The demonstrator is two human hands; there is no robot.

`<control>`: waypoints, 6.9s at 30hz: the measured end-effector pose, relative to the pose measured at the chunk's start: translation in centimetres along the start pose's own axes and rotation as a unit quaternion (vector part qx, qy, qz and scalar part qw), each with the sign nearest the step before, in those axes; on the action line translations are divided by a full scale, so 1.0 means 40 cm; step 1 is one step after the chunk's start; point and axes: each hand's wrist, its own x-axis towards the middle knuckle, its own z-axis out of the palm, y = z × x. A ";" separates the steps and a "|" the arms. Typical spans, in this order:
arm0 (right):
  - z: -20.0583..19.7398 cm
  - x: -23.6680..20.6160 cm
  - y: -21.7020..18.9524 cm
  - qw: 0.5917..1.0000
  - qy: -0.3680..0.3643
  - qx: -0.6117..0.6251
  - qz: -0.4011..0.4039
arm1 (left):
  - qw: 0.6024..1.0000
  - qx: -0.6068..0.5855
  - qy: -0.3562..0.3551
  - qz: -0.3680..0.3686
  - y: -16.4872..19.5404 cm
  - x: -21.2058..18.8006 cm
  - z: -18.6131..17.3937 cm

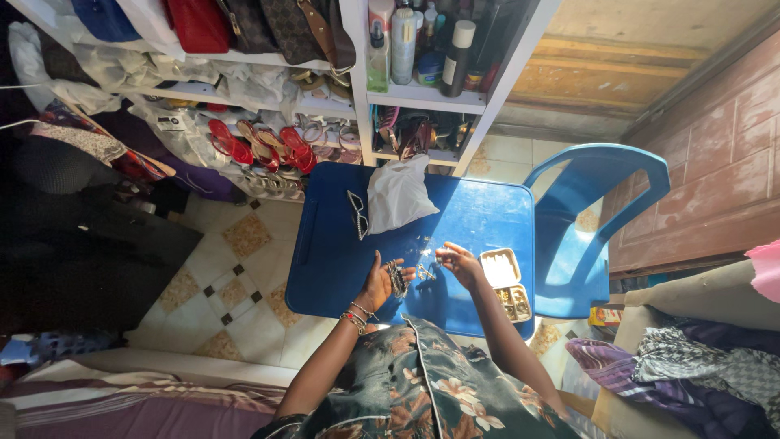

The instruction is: The person picks up bracelets and earrings from a table, fastens the bracelets onto their wrist and holds earrings up, then removes the jewelry and places the pieces into a compartmented jewelry box on the table.

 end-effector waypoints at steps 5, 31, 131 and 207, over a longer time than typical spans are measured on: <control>0.021 0.008 -0.038 0.997 0.049 -0.055 0.036 | 1.000 -0.026 0.002 0.013 0.015 -0.004 -0.001; 0.102 0.018 0.020 0.952 -0.019 -0.293 -0.087 | 0.998 -0.007 -0.053 0.011 0.088 0.080 0.080; 0.230 -0.143 0.168 0.796 -0.198 -0.474 -0.320 | 0.985 -0.070 0.148 0.050 0.103 0.097 0.079; 0.049 -0.006 0.091 0.944 -0.105 0.306 -0.058 | 0.670 0.625 0.002 0.400 0.084 -0.007 0.194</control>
